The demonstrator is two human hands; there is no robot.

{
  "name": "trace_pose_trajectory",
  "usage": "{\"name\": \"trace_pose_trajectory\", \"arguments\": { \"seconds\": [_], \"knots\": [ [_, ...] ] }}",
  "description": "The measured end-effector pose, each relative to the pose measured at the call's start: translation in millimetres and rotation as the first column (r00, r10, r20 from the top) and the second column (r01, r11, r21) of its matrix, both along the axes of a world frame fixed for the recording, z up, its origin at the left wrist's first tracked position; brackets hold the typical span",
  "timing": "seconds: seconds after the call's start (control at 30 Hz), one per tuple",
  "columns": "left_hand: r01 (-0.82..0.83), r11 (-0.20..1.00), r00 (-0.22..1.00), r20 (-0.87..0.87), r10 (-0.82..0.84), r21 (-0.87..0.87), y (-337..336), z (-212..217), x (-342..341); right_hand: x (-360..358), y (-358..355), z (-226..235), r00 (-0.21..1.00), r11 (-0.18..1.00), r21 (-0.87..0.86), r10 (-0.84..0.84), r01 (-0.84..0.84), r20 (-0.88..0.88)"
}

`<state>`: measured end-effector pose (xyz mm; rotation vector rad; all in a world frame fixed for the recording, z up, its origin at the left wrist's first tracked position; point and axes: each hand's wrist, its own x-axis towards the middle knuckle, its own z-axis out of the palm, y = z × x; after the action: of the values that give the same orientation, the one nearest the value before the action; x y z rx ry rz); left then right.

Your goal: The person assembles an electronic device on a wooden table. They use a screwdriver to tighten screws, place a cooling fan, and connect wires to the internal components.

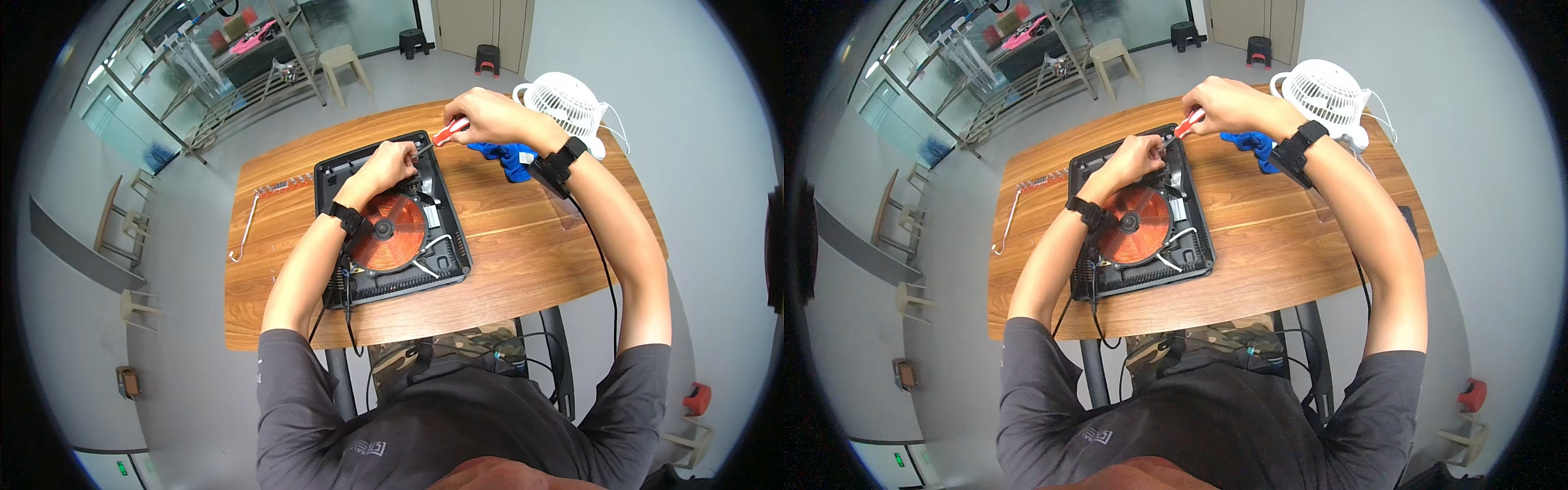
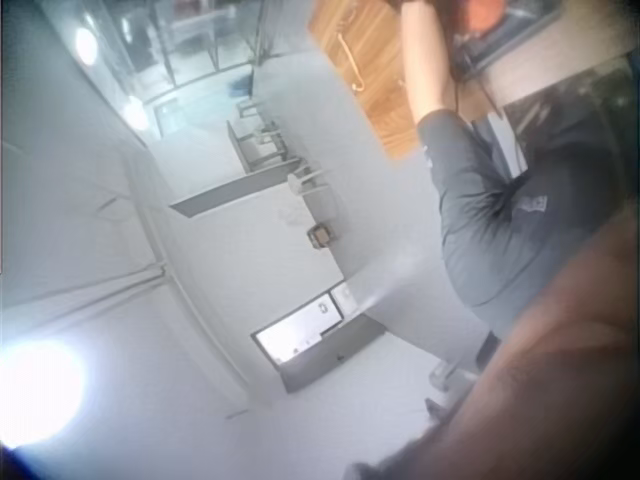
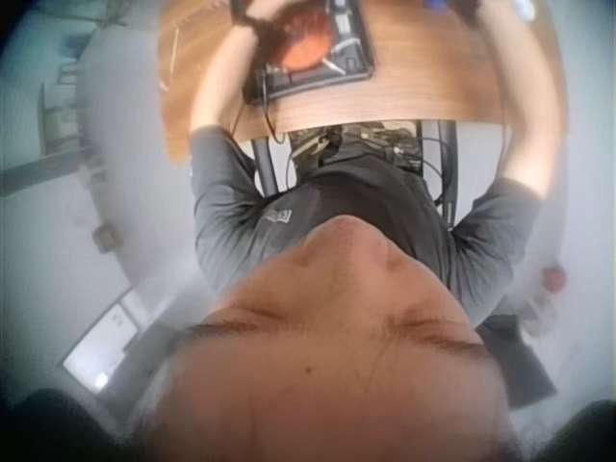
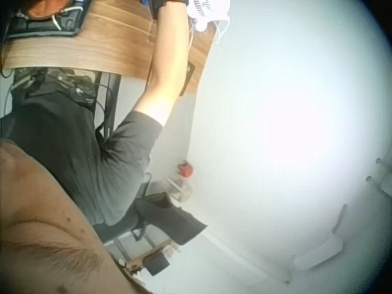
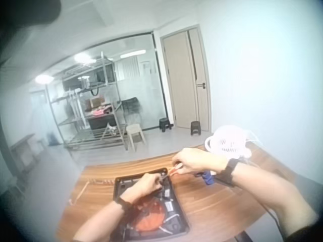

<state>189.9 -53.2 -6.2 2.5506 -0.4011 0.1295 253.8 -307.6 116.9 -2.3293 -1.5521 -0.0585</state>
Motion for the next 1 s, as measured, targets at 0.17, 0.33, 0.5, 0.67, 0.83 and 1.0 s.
{"name": "trace_pose_trajectory", "arguments": {
  "seconds": [0.17,0.33,0.5,0.67,0.83,1.0],
  "knots": [
    [0.042,0.999,0.999,0.016,-0.043,0.028,-1,5,-8,-1,6,-4,1.0,0.999,-0.038,-0.003,0.003,0.011],
    [0.057,0.996,0.997,0.041,-0.06,0.062,-2,4,-10,0,10,-8,1.0,0.998,-0.058,-0.005,0.006,0.015],
    [0.068,0.996,0.995,0.066,-0.072,0.054,-4,4,-10,-2,10,-4,1.0,0.997,-0.082,-0.017,0.018,0.003],
    [0.064,0.996,0.997,0.042,-0.067,0.06,-9,10,-10,-3,9,0,1.0,0.996,-0.09,-0.009,0.01,0.01],
    [0.079,0.994,0.994,0.073,-0.085,0.077,-7,9,-9,-4,9,2,1.0,0.997,-0.082,-0.005,0.007,0.029],
    [0.11,0.985,0.99,0.075,-0.12,0.132,-14,12,-10,-2,7,0,0.999,0.997,-0.071,0.021,-0.018,0.031]
  ]
}}
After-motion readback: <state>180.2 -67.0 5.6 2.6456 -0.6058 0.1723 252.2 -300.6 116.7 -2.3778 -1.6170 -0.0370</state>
